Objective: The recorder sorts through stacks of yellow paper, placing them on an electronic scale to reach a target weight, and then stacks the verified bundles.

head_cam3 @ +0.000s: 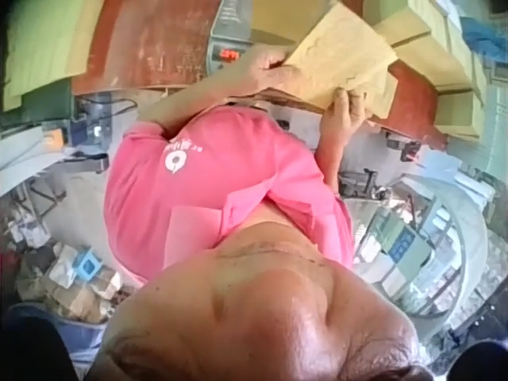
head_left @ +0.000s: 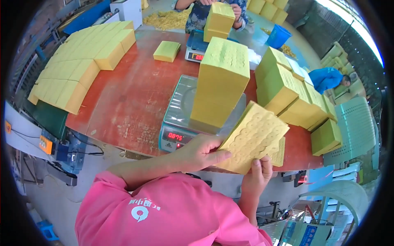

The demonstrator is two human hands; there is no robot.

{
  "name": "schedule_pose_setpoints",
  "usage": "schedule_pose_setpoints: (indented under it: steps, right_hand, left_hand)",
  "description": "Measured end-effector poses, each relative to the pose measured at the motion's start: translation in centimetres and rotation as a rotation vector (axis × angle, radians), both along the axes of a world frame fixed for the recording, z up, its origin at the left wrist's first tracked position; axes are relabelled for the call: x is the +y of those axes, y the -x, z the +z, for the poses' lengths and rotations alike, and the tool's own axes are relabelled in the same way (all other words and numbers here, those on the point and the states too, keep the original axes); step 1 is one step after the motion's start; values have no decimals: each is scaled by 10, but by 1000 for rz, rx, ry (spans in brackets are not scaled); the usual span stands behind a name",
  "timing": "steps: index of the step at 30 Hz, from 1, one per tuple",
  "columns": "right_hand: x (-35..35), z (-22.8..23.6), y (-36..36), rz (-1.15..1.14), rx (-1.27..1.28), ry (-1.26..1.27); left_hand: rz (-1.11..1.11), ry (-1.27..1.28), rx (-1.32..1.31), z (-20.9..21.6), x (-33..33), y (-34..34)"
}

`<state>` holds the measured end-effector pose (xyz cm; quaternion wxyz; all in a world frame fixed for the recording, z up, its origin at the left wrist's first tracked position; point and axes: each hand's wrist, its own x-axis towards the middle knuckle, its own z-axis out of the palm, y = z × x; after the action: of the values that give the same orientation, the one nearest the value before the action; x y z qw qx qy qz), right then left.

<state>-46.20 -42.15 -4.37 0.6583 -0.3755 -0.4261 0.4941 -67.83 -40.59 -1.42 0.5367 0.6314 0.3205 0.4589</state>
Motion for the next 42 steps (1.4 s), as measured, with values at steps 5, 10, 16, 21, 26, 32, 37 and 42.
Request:
schedule_pose_setpoints:
  steps: [5, 10, 16, 21, 26, 32, 37, 42]
  right_hand:
    - [9, 45, 15, -469, -667, -331]
    - [-3, 118, 30, -380, -1269, -938]
    - [28, 132, 66, 73, -1447, -896]
    - [52, 115, 65, -312, -1166, -692]
    - [95, 130, 106, 37, -646, -312]
    - [201, 171, 92, 264, -412, -278]
    - [232, 168, 98, 446, -354, -170]
    - [254, 162, 80, 560, -413, -77]
  left_hand:
    - [9, -106, 345, 13, 5, 30]
    - [43, -236, 576, 9, 20, 43]
    - [121, -263, 632, 1, 25, 63]
    - [160, -18, 306, 47, 25, 91]
    - [289, -66, -135, 77, 76, 104]
    - [206, 13, -374, 133, 146, 90]
    - [232, 171, -251, 125, 172, 112]
    - [353, 334, -66, 98, 187, 111]
